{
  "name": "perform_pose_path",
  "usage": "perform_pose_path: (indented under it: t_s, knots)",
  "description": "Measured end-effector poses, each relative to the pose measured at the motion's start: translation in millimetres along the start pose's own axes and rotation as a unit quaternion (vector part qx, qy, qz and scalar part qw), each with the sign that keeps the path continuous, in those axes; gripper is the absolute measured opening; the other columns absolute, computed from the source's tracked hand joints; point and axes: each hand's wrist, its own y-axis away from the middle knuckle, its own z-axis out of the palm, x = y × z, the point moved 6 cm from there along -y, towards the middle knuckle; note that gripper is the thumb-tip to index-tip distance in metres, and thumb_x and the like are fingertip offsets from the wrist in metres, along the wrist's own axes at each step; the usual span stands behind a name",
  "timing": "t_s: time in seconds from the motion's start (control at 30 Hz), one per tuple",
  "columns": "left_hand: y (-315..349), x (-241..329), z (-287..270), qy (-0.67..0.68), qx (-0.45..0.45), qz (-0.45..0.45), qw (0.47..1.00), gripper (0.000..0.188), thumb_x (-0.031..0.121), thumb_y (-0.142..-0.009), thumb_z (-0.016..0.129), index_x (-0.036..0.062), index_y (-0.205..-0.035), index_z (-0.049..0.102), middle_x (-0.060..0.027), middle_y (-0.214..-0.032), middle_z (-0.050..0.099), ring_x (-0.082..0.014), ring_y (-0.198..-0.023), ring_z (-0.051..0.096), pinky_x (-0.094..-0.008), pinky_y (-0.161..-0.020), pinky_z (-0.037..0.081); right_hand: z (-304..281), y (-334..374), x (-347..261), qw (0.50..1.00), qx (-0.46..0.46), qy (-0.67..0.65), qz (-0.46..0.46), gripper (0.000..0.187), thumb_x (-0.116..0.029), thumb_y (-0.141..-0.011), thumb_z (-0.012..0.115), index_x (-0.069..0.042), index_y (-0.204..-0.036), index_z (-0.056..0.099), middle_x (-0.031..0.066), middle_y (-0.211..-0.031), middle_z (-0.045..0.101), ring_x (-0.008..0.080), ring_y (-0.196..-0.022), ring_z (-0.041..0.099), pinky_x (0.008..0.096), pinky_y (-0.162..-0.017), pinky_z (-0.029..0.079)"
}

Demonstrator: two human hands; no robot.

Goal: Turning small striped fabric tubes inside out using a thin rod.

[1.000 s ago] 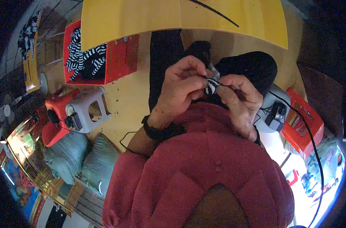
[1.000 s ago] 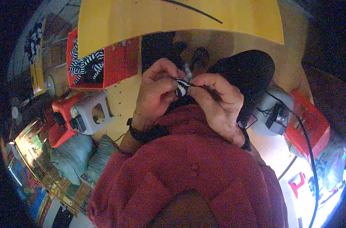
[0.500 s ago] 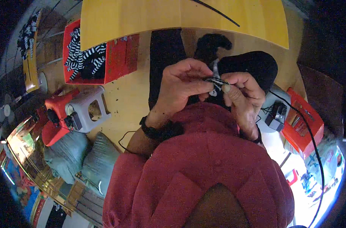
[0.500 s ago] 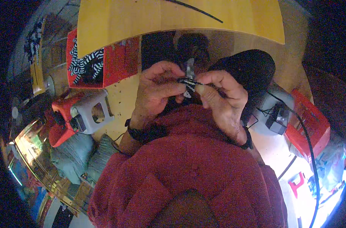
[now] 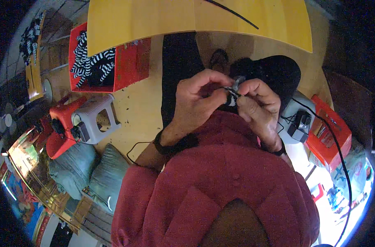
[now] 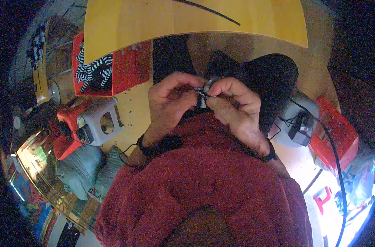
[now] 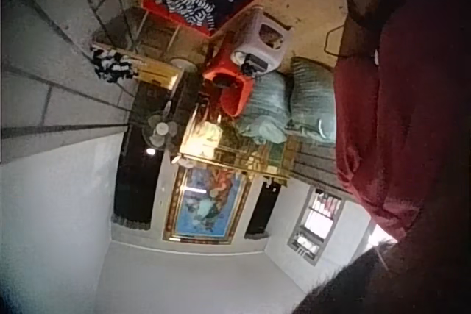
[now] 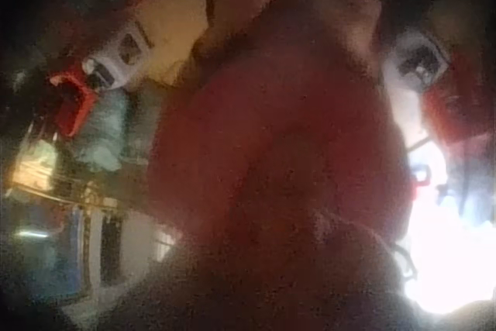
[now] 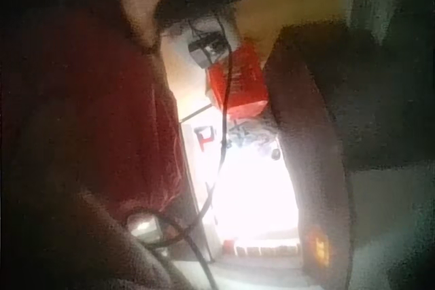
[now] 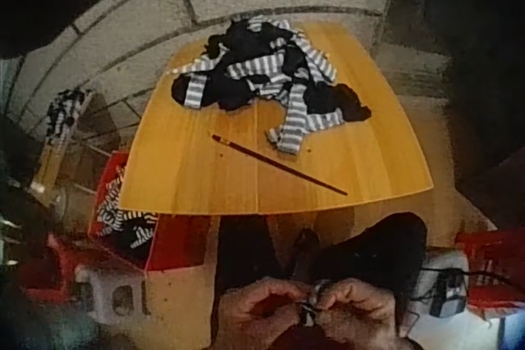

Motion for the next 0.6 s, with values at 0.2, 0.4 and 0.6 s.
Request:
perform_pose_path:
  t_s: [0.2, 0.4, 0.6]
  knots:
    - [1, -7, -5, 0.125, 0.034, -0.06, 0.99, 0.011, -0.006, -0.077, 0.057, 0.0002, -0.085, 0.061, -0.0051, -0.082, 0.064, -0.0053, -0.064, 0.054, -0.0187, -0.054, 0.043, 8, -1, -10, 0.971, 0.034, 0.193, -0.14, 0.016, 0.003, -0.078, 0.065, -0.003, -0.09, 0.057, 0.0026, -0.084, 0.062, 0.0098, -0.081, 0.058, 0.0241, -0.073, 0.047]
    - [-4, -20, -3, 0.306, 0.018, -0.11, 0.946, 0.016, -0.009, -0.073, 0.057, 0.0022, -0.085, 0.057, -0.0067, -0.08, 0.062, -0.0044, -0.057, 0.049, -0.0183, -0.049, 0.039, -3, -7, -6, 0.972, 0.113, 0.17, -0.114, 0.014, 0.003, -0.078, 0.065, -0.002, -0.089, 0.058, 0.0013, -0.08, 0.062, 0.0081, -0.074, 0.056, 0.0212, -0.067, 0.046]
    - [-2, -30, 5, 0.393, -0.079, -0.156, 0.903, 0.018, -0.008, -0.075, 0.057, 0.0033, -0.089, 0.054, -0.0064, -0.079, 0.06, -0.007, -0.053, 0.048, -0.0186, -0.045, 0.036, -4, -13, -1, 0.993, 0.097, 0.015, -0.058, 0.011, 0.002, -0.08, 0.062, -0.003, -0.088, 0.057, -0.0002, -0.074, 0.059, 0.0047, -0.061, 0.05, 0.0178, -0.054, 0.039]
